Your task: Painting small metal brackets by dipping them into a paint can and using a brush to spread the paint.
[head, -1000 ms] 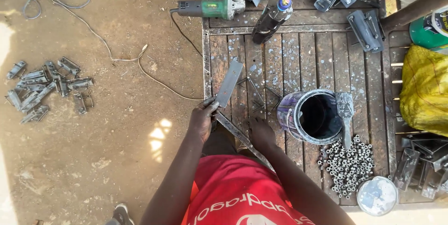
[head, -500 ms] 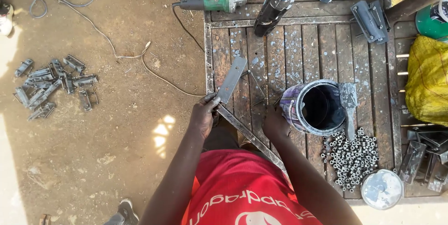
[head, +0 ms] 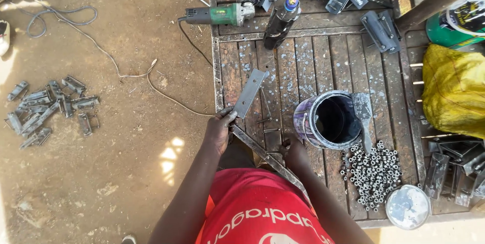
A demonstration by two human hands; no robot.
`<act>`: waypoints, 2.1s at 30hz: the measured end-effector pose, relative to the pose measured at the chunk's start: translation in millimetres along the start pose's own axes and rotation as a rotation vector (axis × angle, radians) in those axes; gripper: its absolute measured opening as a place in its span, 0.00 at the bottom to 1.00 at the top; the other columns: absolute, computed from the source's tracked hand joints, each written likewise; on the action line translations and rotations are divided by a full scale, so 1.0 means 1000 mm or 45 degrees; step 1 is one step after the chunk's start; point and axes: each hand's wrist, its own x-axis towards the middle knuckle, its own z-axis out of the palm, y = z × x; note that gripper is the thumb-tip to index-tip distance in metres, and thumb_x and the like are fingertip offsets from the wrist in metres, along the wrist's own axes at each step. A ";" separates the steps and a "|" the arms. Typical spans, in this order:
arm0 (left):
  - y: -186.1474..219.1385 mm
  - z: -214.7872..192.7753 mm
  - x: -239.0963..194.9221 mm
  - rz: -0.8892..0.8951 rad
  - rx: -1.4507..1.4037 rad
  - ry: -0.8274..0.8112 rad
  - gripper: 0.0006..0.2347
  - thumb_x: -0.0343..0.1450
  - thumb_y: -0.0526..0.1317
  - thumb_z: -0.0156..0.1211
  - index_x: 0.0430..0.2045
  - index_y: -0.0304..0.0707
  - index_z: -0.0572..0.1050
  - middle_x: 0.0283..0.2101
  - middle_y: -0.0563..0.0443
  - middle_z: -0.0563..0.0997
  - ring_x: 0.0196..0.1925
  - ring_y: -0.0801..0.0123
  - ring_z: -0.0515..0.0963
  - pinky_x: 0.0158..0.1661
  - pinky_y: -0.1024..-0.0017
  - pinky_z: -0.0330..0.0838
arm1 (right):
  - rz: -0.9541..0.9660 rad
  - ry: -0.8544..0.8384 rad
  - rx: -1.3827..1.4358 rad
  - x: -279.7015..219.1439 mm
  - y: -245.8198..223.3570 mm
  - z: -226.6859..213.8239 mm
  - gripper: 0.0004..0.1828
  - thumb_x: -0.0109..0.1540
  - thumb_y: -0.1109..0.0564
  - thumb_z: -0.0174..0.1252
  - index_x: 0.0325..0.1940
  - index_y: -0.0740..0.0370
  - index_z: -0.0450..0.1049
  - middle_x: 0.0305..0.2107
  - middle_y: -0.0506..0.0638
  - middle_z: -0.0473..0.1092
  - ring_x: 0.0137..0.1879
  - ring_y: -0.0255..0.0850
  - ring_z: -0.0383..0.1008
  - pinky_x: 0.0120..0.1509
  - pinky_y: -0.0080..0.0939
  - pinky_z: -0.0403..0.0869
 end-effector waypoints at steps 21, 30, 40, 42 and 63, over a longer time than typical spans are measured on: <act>0.028 0.047 -0.062 0.280 0.143 0.114 0.10 0.72 0.37 0.62 0.44 0.35 0.82 0.27 0.50 0.83 0.31 0.73 0.81 0.41 0.72 0.63 | -0.339 -0.475 1.711 -0.025 -0.123 -0.110 0.05 0.71 0.59 0.50 0.47 0.64 0.67 0.34 0.54 0.69 0.28 0.40 0.77 0.30 0.34 0.81; 0.013 0.048 -0.075 0.298 0.188 0.167 0.09 0.71 0.36 0.64 0.42 0.34 0.83 0.28 0.49 0.84 0.31 0.73 0.81 0.42 0.71 0.65 | -0.258 -0.425 1.707 -0.020 -0.124 -0.103 0.05 0.69 0.59 0.54 0.46 0.62 0.69 0.32 0.54 0.70 0.24 0.40 0.75 0.25 0.35 0.77; 0.026 0.063 -0.094 0.376 0.135 0.109 0.07 0.71 0.36 0.63 0.40 0.36 0.84 0.26 0.48 0.83 0.31 0.75 0.80 0.40 0.76 0.68 | -0.185 -0.395 1.722 -0.023 -0.127 -0.111 0.03 0.69 0.59 0.55 0.43 0.60 0.69 0.30 0.53 0.72 0.24 0.40 0.74 0.24 0.35 0.75; 0.020 0.062 -0.089 0.390 0.114 0.097 0.08 0.71 0.35 0.63 0.42 0.32 0.83 0.28 0.45 0.84 0.31 0.73 0.81 0.40 0.71 0.70 | -0.177 -0.389 1.700 -0.026 -0.130 -0.116 0.03 0.69 0.58 0.55 0.43 0.59 0.69 0.30 0.52 0.72 0.23 0.39 0.73 0.25 0.34 0.74; 0.019 0.049 -0.092 0.476 0.290 0.056 0.08 0.71 0.34 0.63 0.41 0.35 0.84 0.32 0.45 0.84 0.33 0.74 0.81 0.39 0.68 0.76 | -0.204 -0.233 1.349 -0.039 -0.148 -0.119 0.10 0.69 0.55 0.56 0.44 0.65 0.69 0.31 0.52 0.71 0.26 0.38 0.78 0.27 0.33 0.82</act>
